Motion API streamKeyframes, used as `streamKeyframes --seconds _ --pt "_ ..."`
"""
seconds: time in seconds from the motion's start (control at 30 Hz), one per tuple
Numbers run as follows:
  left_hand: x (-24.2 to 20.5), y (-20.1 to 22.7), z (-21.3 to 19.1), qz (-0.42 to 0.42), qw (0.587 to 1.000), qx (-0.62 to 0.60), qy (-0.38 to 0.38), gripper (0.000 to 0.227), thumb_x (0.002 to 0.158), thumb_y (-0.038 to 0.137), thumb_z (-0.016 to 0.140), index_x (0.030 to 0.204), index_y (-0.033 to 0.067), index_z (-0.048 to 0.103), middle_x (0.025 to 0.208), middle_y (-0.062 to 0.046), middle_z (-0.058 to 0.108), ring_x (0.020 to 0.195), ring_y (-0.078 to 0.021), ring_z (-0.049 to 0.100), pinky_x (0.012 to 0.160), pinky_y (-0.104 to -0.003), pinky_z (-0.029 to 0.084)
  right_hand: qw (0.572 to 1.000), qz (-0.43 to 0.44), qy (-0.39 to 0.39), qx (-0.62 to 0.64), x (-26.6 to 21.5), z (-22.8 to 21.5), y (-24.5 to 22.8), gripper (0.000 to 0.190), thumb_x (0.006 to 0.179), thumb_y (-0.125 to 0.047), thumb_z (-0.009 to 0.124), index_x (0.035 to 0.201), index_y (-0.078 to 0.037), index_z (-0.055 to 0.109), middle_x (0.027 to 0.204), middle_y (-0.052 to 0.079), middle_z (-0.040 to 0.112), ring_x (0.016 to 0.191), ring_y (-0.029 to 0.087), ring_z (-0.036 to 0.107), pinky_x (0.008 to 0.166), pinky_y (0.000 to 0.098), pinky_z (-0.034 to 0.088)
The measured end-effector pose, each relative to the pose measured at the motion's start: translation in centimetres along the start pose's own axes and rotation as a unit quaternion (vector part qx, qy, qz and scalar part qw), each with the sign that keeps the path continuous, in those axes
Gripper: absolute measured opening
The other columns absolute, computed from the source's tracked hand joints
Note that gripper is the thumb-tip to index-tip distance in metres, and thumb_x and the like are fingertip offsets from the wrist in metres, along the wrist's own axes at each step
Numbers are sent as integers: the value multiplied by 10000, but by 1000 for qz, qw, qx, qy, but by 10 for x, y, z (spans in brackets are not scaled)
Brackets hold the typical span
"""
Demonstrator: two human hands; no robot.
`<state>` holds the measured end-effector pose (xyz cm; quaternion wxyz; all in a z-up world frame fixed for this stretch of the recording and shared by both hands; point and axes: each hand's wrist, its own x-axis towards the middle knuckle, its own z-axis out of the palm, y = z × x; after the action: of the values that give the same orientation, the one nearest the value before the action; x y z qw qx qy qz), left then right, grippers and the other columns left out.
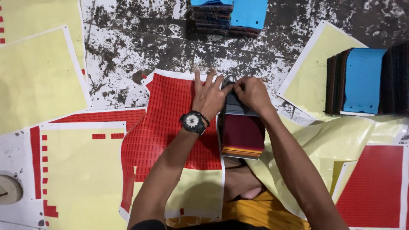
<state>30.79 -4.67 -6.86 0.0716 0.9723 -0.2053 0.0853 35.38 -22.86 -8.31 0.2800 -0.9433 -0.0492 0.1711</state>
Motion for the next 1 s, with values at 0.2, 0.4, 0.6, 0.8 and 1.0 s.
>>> streamKeyframes --seconds 0.2,0.4,0.6,0.8,1.0 --pt "4 7 -2 14 999 21 30 222 905 187 662 1074 263 785 1202 -86 638 1326 -363 496 1076 -758 249 975 -122 77 -167 -10 -36 -5 401 814 -172 832 1207 -155 752 1187 134 596 1123 450 597 813 624 589" --pt "3 1 11 4 998 -39 40 229 897 159 648 1096 222 743 1256 -87 581 1326 -362 478 1057 -742 296 956 -209 131 -157 -5 -15 39 115 849 -198 796 962 -214 781 889 74 719 863 364 726 707 518 611" --pt "-5 -7 15 -72 984 -145 81 367 840 121 626 1190 225 662 1165 -22 577 1274 -316 525 1043 -687 366 866 -346 309 -186 -5 -7 42 116 836 -181 781 760 -211 699 999 -44 660 916 233 631 698 366 529" --pt "-7 -17 10 -111 899 -408 114 496 760 23 594 1201 228 689 957 -35 641 1004 -355 663 885 -513 528 966 -257 2 4 -53 -51 2 139 719 -120 774 802 -84 668 853 106 692 917 382 680 775 481 560" --pt "-6 -3 -19 -122 840 -525 63 560 747 20 588 1266 217 667 895 -48 736 1019 -309 688 954 -447 519 973 -172 -42 148 -46 -62 -4 162 889 -128 740 1037 -63 752 922 191 757 957 396 724 851 485 553"
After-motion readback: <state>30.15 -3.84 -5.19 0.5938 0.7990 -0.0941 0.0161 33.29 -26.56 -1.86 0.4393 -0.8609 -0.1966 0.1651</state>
